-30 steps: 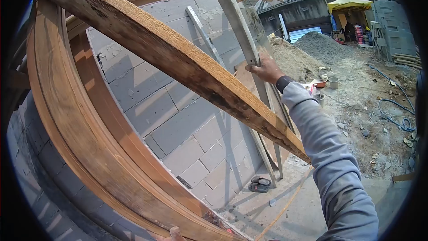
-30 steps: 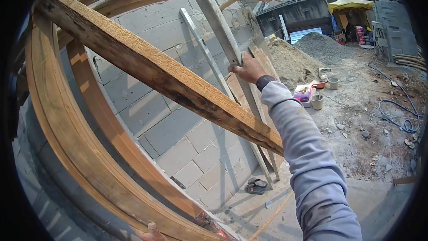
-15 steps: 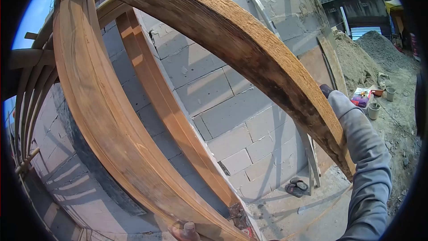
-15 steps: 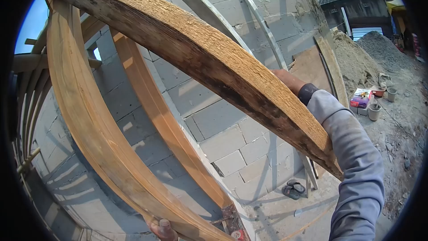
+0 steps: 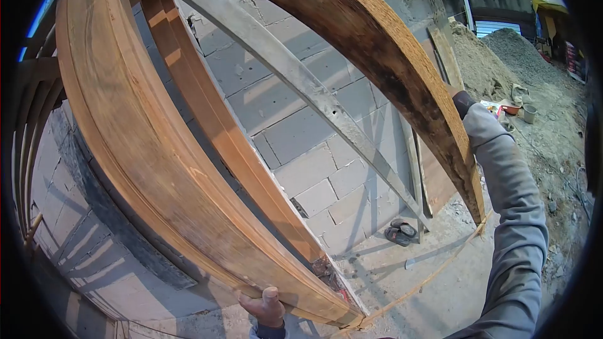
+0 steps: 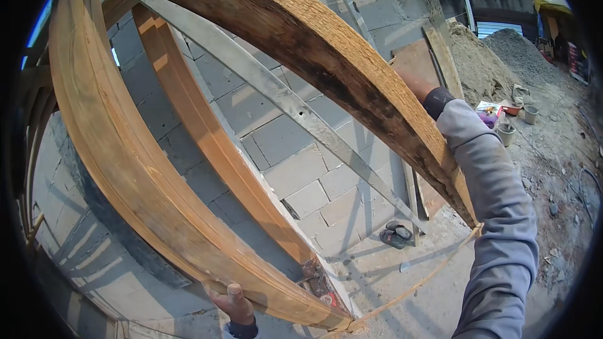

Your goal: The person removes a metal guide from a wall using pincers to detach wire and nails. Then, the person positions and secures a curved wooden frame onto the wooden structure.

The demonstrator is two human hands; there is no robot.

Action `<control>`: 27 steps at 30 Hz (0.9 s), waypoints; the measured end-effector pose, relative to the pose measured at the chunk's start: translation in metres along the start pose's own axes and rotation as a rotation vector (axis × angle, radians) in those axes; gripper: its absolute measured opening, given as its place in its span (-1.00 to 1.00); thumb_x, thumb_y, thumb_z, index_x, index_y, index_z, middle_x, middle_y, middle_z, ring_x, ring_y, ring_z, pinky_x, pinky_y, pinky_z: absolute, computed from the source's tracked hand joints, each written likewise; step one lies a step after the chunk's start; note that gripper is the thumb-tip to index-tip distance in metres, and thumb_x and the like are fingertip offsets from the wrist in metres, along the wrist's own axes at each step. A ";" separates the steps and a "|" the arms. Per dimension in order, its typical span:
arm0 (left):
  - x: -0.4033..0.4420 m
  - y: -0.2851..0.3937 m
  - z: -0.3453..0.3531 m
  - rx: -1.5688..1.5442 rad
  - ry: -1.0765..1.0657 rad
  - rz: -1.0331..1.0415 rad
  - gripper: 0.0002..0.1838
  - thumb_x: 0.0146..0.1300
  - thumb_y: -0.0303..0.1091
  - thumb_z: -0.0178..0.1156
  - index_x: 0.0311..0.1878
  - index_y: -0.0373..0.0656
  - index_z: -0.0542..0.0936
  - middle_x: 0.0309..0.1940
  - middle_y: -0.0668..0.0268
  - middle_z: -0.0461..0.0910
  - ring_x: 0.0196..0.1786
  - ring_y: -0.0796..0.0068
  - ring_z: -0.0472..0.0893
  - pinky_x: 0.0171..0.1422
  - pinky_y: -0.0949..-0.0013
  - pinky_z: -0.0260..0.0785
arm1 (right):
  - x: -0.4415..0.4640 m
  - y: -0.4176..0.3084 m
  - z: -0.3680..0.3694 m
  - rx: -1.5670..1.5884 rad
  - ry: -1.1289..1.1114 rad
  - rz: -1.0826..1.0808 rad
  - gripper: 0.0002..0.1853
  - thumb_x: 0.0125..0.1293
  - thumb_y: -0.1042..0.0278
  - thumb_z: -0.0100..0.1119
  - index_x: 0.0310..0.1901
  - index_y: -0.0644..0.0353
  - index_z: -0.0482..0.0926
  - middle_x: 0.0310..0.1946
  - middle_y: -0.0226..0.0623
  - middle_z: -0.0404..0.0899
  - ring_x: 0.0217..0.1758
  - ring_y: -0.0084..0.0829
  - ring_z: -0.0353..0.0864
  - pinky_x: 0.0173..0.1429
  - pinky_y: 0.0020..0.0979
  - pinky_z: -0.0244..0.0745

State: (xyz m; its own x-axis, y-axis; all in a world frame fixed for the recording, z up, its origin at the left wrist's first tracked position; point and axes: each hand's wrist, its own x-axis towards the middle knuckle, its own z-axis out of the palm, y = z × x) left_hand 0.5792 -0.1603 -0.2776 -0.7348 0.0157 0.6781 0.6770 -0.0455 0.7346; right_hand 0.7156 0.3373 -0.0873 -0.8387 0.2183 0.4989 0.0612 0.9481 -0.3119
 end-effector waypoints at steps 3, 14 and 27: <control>0.003 0.003 -0.001 0.033 -0.024 -0.012 0.26 -0.03 0.47 0.28 0.37 -0.51 0.10 0.21 0.03 0.31 0.26 0.22 0.34 0.35 0.19 0.20 | -0.035 -0.020 -0.012 0.074 0.419 -0.024 -0.67 0.36 0.20 0.15 -0.11 0.38 0.58 -0.26 -0.11 0.68 -0.22 -0.39 0.61 -0.08 -0.39 0.47; 0.009 -0.004 0.002 -0.013 0.012 0.063 0.11 0.01 0.34 0.33 0.28 -0.50 0.19 0.12 0.06 0.38 0.14 0.26 0.43 0.25 0.22 0.29 | -0.208 -0.195 0.294 0.509 0.340 0.200 -0.72 0.30 0.28 0.21 -0.13 0.35 0.52 -0.23 0.01 0.56 -0.22 -0.05 0.58 -0.11 -0.28 0.49; 0.021 0.012 0.014 -0.275 -0.088 0.110 -0.11 -0.03 0.09 0.51 0.15 -0.37 0.32 -0.06 0.12 0.53 -0.05 0.32 0.58 0.07 0.28 0.45 | -0.336 -0.188 0.370 0.183 -0.163 0.562 -0.62 0.18 0.22 0.30 -0.03 0.23 0.50 -0.04 0.02 0.52 -0.01 0.03 0.56 0.01 -0.11 0.51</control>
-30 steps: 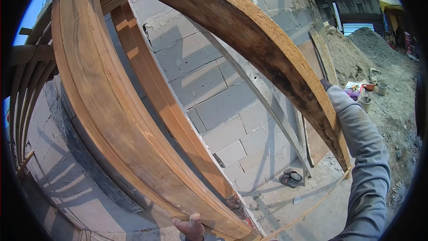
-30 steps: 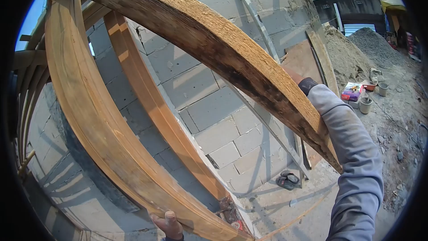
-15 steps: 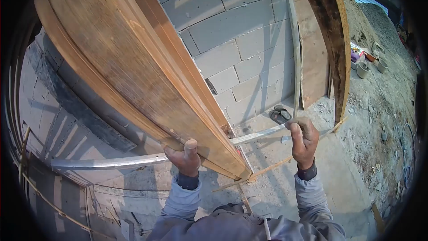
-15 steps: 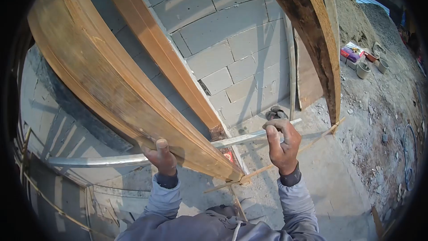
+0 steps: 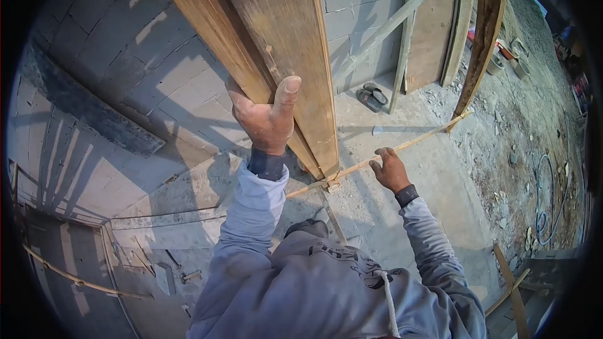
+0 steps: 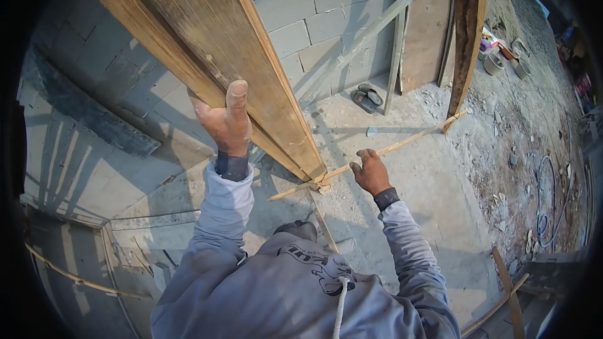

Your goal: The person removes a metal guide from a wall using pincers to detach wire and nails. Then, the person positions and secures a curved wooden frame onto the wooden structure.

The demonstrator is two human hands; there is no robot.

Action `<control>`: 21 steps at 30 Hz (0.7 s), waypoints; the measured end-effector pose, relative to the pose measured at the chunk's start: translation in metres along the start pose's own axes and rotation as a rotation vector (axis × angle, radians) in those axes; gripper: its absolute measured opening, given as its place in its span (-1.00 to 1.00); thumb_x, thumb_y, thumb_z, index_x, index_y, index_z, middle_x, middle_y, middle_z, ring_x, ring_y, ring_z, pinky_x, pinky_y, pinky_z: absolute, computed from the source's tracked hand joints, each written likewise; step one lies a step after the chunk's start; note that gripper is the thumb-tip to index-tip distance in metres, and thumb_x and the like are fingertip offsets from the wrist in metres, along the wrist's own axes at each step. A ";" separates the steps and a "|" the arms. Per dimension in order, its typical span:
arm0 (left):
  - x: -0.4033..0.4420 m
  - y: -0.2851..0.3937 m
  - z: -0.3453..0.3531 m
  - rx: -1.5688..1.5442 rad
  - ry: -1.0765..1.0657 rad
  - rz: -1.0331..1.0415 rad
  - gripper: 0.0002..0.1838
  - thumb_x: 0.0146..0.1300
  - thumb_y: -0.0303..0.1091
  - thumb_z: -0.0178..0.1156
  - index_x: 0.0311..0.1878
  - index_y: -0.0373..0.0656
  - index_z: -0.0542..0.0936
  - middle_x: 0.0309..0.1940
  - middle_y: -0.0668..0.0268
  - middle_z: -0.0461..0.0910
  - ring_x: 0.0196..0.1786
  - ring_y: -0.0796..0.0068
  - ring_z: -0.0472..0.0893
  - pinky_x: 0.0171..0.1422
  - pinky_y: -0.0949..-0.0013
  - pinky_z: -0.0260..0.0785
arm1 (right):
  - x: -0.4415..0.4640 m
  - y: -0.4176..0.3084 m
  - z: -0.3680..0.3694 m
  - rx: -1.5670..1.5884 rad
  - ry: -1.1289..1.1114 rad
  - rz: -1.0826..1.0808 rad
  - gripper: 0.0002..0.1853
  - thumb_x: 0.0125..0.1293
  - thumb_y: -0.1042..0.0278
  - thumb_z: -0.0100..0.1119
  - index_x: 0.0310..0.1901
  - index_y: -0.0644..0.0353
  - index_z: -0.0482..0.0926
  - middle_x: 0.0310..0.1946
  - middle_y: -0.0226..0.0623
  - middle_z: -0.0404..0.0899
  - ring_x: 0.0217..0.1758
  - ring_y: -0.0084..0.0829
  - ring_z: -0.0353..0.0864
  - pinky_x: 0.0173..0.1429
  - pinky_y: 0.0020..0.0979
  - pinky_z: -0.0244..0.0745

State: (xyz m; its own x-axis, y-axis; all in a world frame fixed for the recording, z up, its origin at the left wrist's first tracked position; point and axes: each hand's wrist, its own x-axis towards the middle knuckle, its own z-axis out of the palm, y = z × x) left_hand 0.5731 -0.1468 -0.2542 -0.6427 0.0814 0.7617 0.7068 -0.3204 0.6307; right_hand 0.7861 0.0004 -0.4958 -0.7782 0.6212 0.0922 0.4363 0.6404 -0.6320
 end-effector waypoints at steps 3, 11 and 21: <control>-0.002 -0.007 -0.005 0.132 -0.056 -0.012 -0.11 -0.02 0.14 0.50 0.13 -0.39 0.33 -0.10 0.09 0.56 -0.08 0.28 0.60 0.03 0.30 0.46 | -0.022 0.006 0.000 -0.059 -0.032 0.054 -0.63 0.18 0.21 0.30 -0.05 0.23 0.51 -0.09 0.01 0.54 -0.08 0.04 0.59 -0.01 -0.11 0.52; -0.015 -0.018 -0.009 -0.101 -0.185 -0.118 -0.15 0.06 0.29 0.33 0.08 -0.36 0.41 -0.12 -0.02 0.56 -0.15 0.05 0.59 -0.04 0.09 0.45 | -0.046 -0.030 0.026 -0.116 -0.253 0.146 -0.65 0.16 0.18 0.32 -0.15 0.28 0.61 -0.20 0.05 0.63 -0.08 0.02 0.62 0.03 -0.15 0.52; -0.120 -0.154 -0.195 0.091 -0.581 -0.544 -0.58 0.26 -0.07 0.27 -0.04 -0.25 0.53 -0.18 0.09 0.59 -0.13 0.12 0.61 -0.05 0.16 0.43 | -0.051 -0.117 0.134 -0.168 -0.529 0.169 -0.62 0.21 0.13 0.26 -0.09 0.28 0.60 -0.15 0.03 0.64 -0.03 0.00 0.62 0.06 -0.14 0.50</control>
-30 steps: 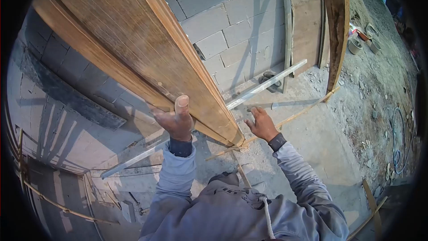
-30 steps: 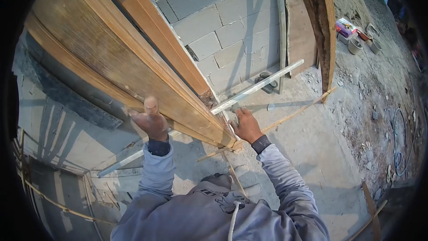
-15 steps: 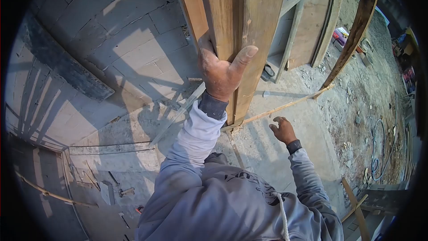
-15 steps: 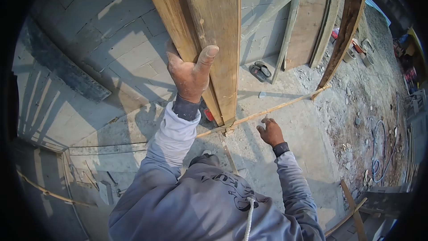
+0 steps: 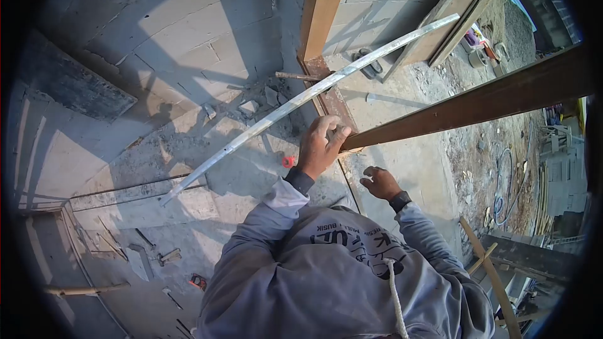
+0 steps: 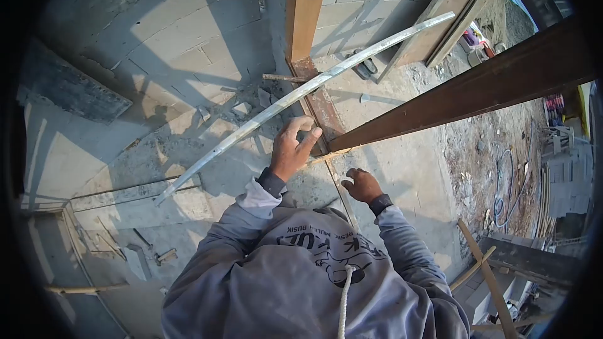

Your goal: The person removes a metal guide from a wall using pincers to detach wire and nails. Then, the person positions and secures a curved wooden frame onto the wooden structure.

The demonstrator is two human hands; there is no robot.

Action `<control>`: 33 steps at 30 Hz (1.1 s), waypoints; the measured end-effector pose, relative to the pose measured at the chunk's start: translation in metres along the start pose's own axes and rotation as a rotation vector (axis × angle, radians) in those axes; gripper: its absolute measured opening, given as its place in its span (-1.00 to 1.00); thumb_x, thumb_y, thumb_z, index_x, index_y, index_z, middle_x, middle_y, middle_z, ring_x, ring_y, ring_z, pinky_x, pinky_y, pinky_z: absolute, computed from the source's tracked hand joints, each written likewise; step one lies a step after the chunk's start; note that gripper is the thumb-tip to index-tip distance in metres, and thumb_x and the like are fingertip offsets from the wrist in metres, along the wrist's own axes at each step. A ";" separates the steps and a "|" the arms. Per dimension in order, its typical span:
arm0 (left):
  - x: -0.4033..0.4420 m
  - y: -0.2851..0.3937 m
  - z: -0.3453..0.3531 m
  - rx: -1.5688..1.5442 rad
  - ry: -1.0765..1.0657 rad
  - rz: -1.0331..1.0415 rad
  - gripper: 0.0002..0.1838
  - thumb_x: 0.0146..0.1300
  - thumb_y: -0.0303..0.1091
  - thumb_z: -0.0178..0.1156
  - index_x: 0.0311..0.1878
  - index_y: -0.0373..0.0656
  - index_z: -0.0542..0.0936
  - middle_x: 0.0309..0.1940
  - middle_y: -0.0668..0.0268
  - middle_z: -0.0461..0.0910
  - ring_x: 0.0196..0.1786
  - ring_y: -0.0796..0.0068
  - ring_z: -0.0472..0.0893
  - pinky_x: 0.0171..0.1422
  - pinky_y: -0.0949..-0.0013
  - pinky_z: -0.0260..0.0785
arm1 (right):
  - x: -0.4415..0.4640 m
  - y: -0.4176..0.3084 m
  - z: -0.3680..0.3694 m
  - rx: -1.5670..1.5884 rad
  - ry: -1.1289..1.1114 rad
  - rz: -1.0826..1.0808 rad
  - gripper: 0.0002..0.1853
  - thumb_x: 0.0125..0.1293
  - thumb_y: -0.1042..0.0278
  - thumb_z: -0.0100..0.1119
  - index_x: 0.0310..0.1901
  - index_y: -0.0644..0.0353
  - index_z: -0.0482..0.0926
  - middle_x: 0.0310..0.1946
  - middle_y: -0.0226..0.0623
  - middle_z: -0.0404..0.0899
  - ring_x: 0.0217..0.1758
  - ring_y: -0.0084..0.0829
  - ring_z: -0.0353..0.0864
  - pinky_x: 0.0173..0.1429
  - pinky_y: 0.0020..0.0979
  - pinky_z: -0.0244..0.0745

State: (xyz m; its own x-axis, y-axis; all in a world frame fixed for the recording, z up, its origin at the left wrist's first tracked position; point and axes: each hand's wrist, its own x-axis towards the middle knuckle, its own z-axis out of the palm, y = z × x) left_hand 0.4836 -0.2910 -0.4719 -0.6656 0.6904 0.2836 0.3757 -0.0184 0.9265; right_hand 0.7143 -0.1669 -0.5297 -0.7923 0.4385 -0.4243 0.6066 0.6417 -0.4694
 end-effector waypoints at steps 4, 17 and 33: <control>-0.052 -0.088 -0.076 0.180 0.001 -0.408 -0.57 0.26 -0.03 0.21 -0.09 -0.27 0.60 -0.18 0.02 0.67 -0.09 0.08 0.67 -0.01 0.20 0.47 | 0.043 -0.058 0.023 0.006 -0.081 -0.079 -0.59 0.21 0.16 0.24 -0.02 0.29 0.56 -0.07 0.09 0.58 0.02 0.04 0.58 0.13 -0.11 0.49; -0.190 -0.127 -0.187 0.353 0.494 -0.967 -0.72 0.30 -0.19 0.20 -0.16 -0.25 0.63 -0.39 0.24 0.66 -0.34 0.42 0.62 -0.16 0.34 0.46 | 0.337 -0.089 0.105 -0.570 0.228 -0.395 -0.56 0.25 0.26 0.10 0.17 0.10 0.42 0.21 -0.08 0.36 0.38 -0.03 0.24 0.43 0.24 0.02; -0.153 -0.223 -0.219 0.540 -0.005 -0.510 -0.65 0.25 -0.12 0.11 -0.22 -0.24 0.66 -0.35 0.08 0.67 -0.29 0.24 0.68 -0.08 0.25 0.50 | 0.378 -0.059 0.088 -0.686 0.170 -0.346 -0.81 0.28 0.26 0.01 -0.24 -0.08 0.67 -0.17 -0.29 0.41 0.02 -0.25 0.44 0.41 0.55 -0.32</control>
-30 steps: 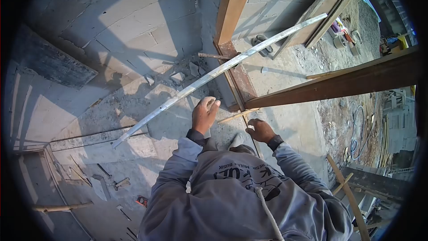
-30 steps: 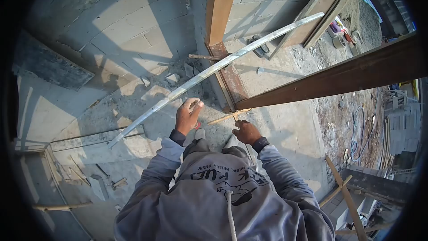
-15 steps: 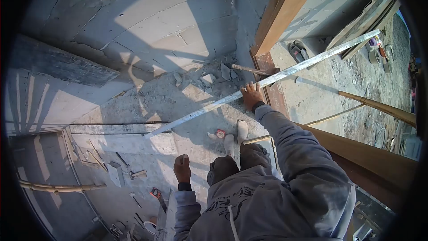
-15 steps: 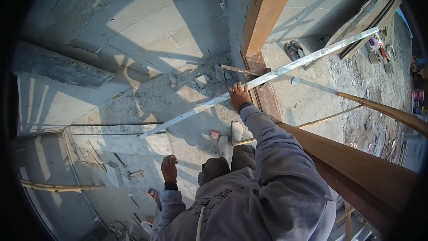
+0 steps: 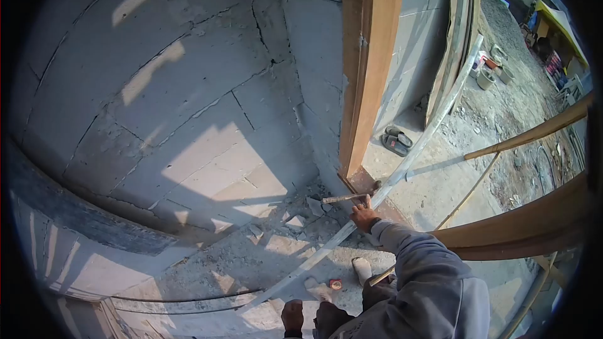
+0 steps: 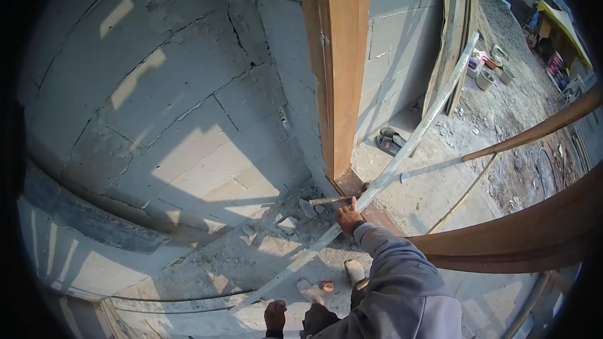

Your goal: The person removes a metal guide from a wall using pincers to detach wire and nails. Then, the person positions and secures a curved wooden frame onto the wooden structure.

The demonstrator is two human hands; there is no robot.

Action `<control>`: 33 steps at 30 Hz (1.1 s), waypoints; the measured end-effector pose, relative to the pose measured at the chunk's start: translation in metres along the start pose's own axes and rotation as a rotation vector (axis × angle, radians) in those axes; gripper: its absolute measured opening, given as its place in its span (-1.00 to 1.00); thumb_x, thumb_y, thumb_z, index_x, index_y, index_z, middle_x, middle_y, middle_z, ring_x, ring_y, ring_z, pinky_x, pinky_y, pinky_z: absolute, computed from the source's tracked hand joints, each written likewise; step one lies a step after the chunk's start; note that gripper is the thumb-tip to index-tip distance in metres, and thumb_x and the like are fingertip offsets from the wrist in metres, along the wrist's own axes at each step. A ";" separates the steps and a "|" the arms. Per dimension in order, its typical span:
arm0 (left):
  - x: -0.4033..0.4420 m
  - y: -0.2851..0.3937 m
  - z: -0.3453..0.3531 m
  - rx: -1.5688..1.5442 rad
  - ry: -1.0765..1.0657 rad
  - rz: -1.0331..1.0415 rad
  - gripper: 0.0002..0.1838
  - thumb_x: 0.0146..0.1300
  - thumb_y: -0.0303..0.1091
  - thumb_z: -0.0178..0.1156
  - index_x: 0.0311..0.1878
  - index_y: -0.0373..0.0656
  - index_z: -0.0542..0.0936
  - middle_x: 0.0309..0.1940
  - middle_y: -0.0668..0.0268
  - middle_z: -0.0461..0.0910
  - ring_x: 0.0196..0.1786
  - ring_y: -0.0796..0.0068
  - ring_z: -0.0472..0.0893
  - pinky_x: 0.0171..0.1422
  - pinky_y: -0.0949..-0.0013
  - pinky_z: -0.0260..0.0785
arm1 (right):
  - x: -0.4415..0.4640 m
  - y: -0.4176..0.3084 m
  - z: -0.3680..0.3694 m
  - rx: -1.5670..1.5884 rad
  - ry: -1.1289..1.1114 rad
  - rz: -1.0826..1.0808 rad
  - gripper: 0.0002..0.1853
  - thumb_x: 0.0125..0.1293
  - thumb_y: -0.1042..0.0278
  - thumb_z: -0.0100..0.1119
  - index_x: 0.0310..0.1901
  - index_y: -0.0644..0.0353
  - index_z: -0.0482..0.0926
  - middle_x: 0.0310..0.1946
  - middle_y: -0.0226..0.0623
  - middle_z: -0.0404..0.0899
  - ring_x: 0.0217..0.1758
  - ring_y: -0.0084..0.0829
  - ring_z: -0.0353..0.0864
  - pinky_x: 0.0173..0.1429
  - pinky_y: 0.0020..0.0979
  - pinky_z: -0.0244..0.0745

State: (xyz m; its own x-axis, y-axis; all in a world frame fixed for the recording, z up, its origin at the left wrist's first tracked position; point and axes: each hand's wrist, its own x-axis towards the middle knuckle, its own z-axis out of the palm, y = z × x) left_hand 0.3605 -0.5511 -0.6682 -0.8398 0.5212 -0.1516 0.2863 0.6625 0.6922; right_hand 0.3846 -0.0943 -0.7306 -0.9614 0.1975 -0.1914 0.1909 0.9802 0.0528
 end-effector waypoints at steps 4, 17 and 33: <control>0.055 -0.075 -0.041 0.114 -0.179 -0.080 -0.52 0.29 0.05 0.12 -0.22 -0.27 0.68 -0.38 0.06 0.68 -0.39 0.24 0.68 -0.20 0.23 0.54 | -0.017 0.005 -0.062 -0.003 0.004 0.085 -0.69 0.31 0.28 0.00 0.04 -0.16 0.60 -0.03 -0.30 0.43 0.22 -0.30 0.40 0.41 0.54 -0.34; 0.063 0.052 -0.171 -1.334 -0.175 -0.329 -0.19 0.39 0.29 -0.13 0.48 -0.13 0.07 0.45 0.18 0.17 0.47 0.19 0.20 0.38 -0.05 0.16 | -0.034 0.023 -0.181 0.143 0.216 0.200 -0.61 0.21 0.31 0.12 0.11 -0.06 0.53 0.05 -0.20 0.45 0.21 -0.20 0.44 0.27 0.09 0.30; 0.208 0.325 -0.166 -1.156 -0.260 0.335 -0.12 -0.02 0.12 0.48 0.25 -0.13 0.29 0.26 0.05 0.37 0.24 0.20 0.47 0.33 0.08 0.39 | -0.053 0.216 -0.166 0.190 0.598 1.083 -0.62 0.11 0.44 0.15 0.02 0.11 0.48 0.04 -0.10 0.44 0.08 -0.06 0.48 0.11 -0.12 0.45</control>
State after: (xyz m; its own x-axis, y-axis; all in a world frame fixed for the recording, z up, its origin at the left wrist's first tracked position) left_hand 0.2019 -0.3165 -0.3579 -0.6486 0.7532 0.1090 -0.2178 -0.3209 0.9217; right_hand 0.4439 0.1046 -0.5465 -0.2222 0.9141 0.3391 0.9166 0.3144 -0.2470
